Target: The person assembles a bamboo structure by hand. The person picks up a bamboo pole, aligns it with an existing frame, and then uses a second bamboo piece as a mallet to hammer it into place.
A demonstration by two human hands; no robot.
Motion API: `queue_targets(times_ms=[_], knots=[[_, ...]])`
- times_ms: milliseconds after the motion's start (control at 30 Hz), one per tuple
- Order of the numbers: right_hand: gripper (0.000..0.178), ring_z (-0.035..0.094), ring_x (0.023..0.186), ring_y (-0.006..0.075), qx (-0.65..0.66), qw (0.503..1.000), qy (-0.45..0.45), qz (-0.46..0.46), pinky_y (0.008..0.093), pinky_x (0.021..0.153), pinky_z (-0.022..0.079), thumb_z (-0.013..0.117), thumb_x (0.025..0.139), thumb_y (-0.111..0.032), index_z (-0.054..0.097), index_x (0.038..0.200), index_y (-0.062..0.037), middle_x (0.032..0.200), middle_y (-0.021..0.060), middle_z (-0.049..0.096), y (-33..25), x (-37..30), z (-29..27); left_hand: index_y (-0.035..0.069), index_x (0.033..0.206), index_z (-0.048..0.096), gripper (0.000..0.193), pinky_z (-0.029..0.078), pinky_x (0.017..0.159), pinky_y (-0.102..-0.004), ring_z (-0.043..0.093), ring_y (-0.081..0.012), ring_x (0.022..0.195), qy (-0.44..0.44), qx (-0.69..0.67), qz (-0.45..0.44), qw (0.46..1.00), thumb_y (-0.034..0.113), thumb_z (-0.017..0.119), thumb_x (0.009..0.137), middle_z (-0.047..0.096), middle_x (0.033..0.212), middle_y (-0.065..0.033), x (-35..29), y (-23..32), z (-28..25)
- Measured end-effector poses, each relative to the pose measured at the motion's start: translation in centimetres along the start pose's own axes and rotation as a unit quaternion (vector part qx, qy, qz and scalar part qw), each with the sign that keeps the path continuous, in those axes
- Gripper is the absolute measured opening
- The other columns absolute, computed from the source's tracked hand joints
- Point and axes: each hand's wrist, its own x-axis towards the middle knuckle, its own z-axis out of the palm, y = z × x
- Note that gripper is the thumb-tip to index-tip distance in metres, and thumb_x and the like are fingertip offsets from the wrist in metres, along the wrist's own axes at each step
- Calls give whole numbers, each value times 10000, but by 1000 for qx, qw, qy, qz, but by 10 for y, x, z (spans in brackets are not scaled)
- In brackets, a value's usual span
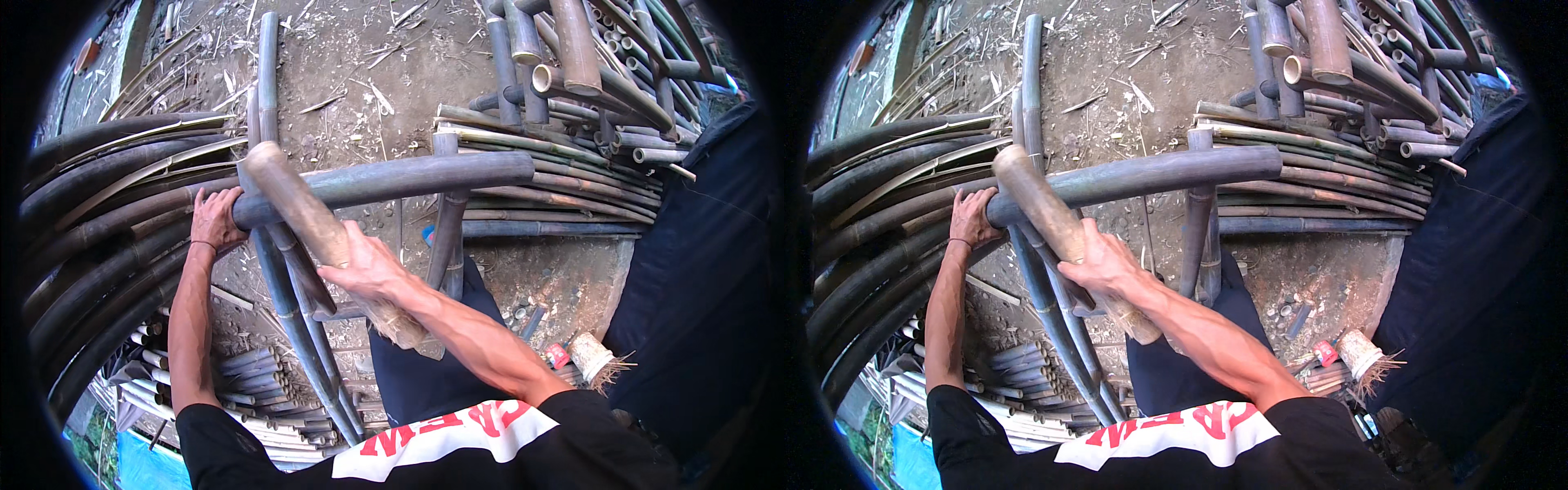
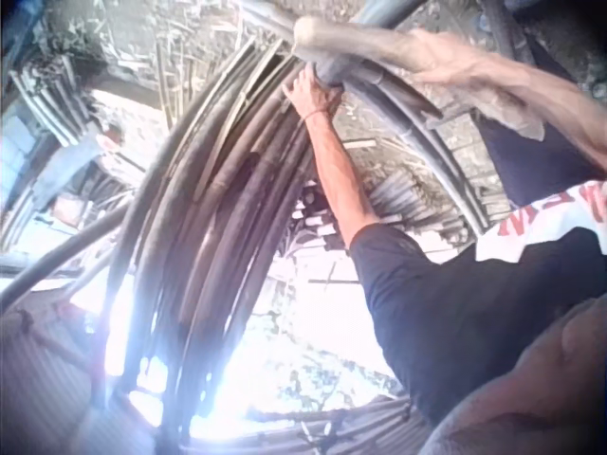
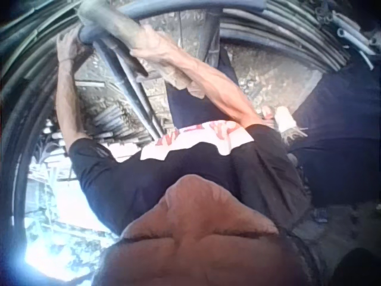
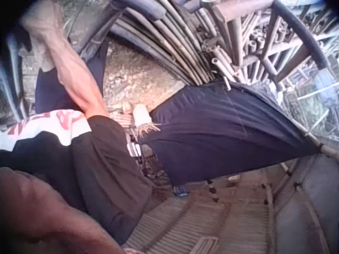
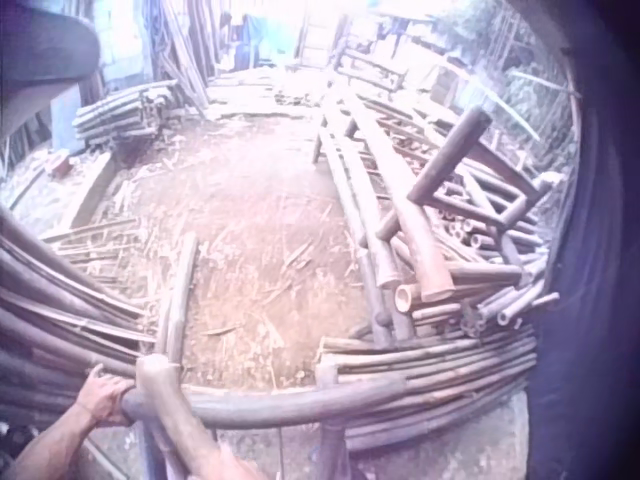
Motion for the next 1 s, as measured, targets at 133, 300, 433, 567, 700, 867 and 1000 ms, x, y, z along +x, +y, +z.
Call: queue_targets(times_ms=[133, 300, 433, 567, 700, 867, 1000], knots=[[806, 671, 1002, 446, 62, 995, 73, 0, 487, 873, 543, 768, 773, -313, 347, 1379, 12, 1083, 309, 654, 81, -61, -22, 188, 1298, 522, 937, 328, 1123, -532, 588, -301, 1134, -43, 0, -58, 997, 253, 898, 441, 632, 1161, -51, -1, 17, -13], [977, 586, 1209, 414, -124, 948, 272, -106, 454, 1051, 472, 779, 754, -291, 229, 1534, -81, 1238, 311, 600, 138, -140, -132, 1, 1414, 400, 955, 427, 1053, -488, 478, -393, 1291, 74, -28, -308, 948, 191, 841, 589, 532, 1316, -236, -23, 25, -16], [980, 633, 1048, 477, -367, 896, 248, 7, 529, 932, 514, 751, 749, -283, 215, 1545, -85, 1188, 315, 616, 105, -119, -279, -15, 1454, 379, 1043, 377, 1105, -475, 526, -353, 1272, 150, -732, -591, 303, 583, 800, 711, 526, 1360, -276, 22, 105, -9], [859, 677, 901, 434, -577, 791, 199, -37, 505, 812, 547, 726, 754, -249, 313, 1495, -113, 963, 288, 667, 42, -38, -330, -174, 1221, 512, 863, 552, 929, -458, 650, -317, 1049, 340, -594, -652, 325, 355, 887, 650, 618, 1235, -230, 46, 63, 43], [693, 683, 707, 408, -636, 765, 93, 51, 493, 640, 566, 681, 752, -132, 384, 1369, -23, 804, 240, 670, 41, -10, -320, -183, 1046, 581, 651, 591, 819, -444, 689, -324, 893, 358, -621, -640, 277, 233, 870, 638, 676, 1093, -212, 53, 82, 36], [676, 697, 777, 423, -657, 751, -59, 1, 512, 682, 564, 696, 734, -149, 394, 1329, -38, 827, 246, 686, 27, -5, -317, -206, 1122, 523, 805, 577, 839, -455, 670, -332, 942, 344, -608, -642, 316, 291, 886, 603, 638, 1158, -245, 40, 67, 41], [679, 689, 770, 442, -613, 786, 67, 37, 524, 703, 564, 694, 736, -171, 385, 1324, -31, 840, 258, 685, 55, 6, -323, -224, 1068, 549, 805, 573, 837, -457, 670, -339, 916, 366, -574, -650, 339, 324, 896, 591, 652, 1114, -255, 44, 64, 56]])
